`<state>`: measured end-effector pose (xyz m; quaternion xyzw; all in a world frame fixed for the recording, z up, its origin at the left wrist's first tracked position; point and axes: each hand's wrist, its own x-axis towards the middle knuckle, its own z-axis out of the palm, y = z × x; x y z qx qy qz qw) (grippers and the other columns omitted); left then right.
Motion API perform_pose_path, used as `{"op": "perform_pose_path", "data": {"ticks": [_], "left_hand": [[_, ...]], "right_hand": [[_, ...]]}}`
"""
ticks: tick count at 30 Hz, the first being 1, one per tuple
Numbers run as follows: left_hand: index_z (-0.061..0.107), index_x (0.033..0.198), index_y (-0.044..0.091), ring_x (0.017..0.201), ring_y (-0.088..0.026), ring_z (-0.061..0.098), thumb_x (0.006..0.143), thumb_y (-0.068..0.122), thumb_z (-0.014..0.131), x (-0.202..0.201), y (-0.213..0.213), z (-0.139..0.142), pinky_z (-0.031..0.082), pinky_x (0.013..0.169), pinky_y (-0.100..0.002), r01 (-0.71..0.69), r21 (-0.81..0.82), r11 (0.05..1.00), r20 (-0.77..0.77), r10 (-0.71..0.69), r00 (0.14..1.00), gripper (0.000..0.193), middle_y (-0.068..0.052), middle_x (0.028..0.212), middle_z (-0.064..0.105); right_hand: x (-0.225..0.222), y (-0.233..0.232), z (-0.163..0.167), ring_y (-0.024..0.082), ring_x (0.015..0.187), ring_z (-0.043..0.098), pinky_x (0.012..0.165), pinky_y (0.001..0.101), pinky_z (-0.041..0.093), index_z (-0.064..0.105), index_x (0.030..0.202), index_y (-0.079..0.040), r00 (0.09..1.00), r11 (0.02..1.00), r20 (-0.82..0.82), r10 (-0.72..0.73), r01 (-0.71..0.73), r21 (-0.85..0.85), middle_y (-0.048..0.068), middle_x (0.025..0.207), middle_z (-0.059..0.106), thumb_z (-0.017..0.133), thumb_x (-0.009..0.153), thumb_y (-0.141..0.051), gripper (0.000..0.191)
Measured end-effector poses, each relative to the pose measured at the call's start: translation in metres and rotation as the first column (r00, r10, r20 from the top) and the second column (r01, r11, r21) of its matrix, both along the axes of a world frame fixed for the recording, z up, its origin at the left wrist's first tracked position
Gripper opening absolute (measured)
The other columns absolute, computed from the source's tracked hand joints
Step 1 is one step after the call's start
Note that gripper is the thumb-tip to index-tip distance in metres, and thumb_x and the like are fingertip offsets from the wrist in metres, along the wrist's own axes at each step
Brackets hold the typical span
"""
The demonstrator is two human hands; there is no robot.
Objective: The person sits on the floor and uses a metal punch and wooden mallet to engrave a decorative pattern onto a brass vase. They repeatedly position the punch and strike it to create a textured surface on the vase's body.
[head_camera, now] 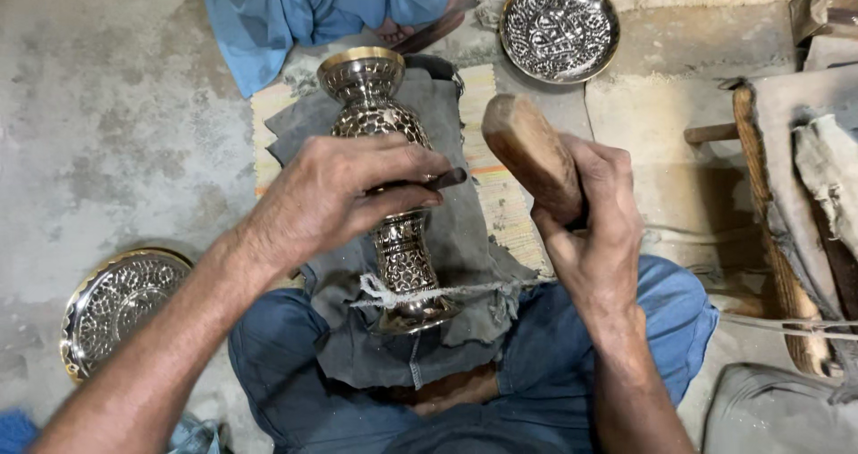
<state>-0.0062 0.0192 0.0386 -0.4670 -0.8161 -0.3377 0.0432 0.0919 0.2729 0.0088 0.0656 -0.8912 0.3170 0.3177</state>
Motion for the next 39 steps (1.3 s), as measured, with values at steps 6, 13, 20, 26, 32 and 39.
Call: {"op": "perform_pose_path", "data": {"ticks": [6, 13, 20, 26, 32, 39], "left_hand": [[0.074, 0.114, 0.012, 0.087, -0.016, 0.078, 0.087, 0.023, 0.081, -0.006, 0.001, 0.009, 0.065, 0.076, -0.03, 0.071, 0.003, 0.997, 0.021, -0.071, 0.997, 0.031, -0.003, 0.102, 0.078], [0.074, 0.115, 0.011, 0.08, -0.018, 0.076, 0.087, 0.023, 0.081, -0.002, 0.002, 0.012, 0.063, 0.068, -0.032, 0.048, -0.028, 0.998, 0.0, -0.048, 0.999, 0.032, -0.003, 0.096, 0.076], [0.074, 0.117, 0.011, 0.082, -0.018, 0.077, 0.087, 0.024, 0.08, -0.006, 0.002, 0.008, 0.064, 0.071, -0.033, 0.072, -0.003, 0.997, -0.029, -0.072, 0.997, 0.033, -0.005, 0.101, 0.076], [0.075, 0.117, 0.011, 0.077, -0.018, 0.075, 0.088, 0.024, 0.08, -0.008, 0.003, 0.004, 0.063, 0.068, -0.032, 0.081, -0.036, 0.996, -0.003, -0.081, 0.997, 0.032, -0.003, 0.094, 0.076], [0.074, 0.118, 0.011, 0.08, -0.019, 0.075, 0.087, 0.023, 0.08, -0.011, 0.004, 0.003, 0.062, 0.073, -0.035, 0.108, -0.015, 0.994, -0.027, -0.108, 0.994, 0.033, -0.002, 0.092, 0.075], [0.074, 0.117, 0.011, 0.082, -0.018, 0.075, 0.087, 0.021, 0.08, -0.014, 0.007, 0.002, 0.063, 0.074, -0.034, 0.121, -0.028, 0.992, -0.004, -0.121, 0.993, 0.032, -0.002, 0.092, 0.074]], "right_hand": [[0.008, 0.003, -0.012, 0.033, 0.108, 0.071, 0.095, 0.042, 0.056, 0.063, 0.135, -0.009, 0.992, 0.989, 0.012, -0.123, 0.121, 0.088, 0.015, 0.115, 0.072, 0.081, 0.084, 0.007, 0.056], [0.0, -0.002, -0.033, 0.022, 0.085, 0.072, 0.075, 0.0361, 0.059, 0.064, 0.111, -0.003, 0.991, 0.897, 0.041, -0.125, 0.131, -0.422, 0.011, 0.096, 0.071, 0.08, 0.089, -0.002, 0.027], [-0.003, 0.009, -0.058, 0.015, 0.08, 0.069, 0.071, 0.0311, 0.056, 0.064, 0.11, -0.005, 0.988, 0.896, 0.095, -0.122, 0.151, -0.417, 0.009, 0.093, 0.07, 0.078, 0.106, -0.009, 0.016], [0.0, 0.001, -0.055, 0.015, 0.076, 0.067, 0.067, 0.0289, 0.056, 0.064, 0.105, -0.004, 0.994, 0.833, 0.012, -0.106, 0.095, -0.545, 0.007, 0.091, 0.069, 0.075, 0.105, -0.012, 0.013], [-0.004, 0.003, -0.046, 0.027, 0.085, 0.068, 0.075, 0.0362, 0.056, 0.063, 0.104, -0.001, 0.974, 0.957, 0.072, -0.214, 0.223, -0.185, 0.015, 0.094, 0.069, 0.077, 0.09, -0.002, 0.02], [-0.003, 0.012, -0.067, 0.028, 0.102, 0.07, 0.088, 0.035, 0.055, 0.057, 0.123, 0.003, 0.99, 0.98, -0.057, -0.128, 0.118, -0.161, 0.017, 0.112, 0.067, 0.072, 0.098, -0.004, 0.03]]}}
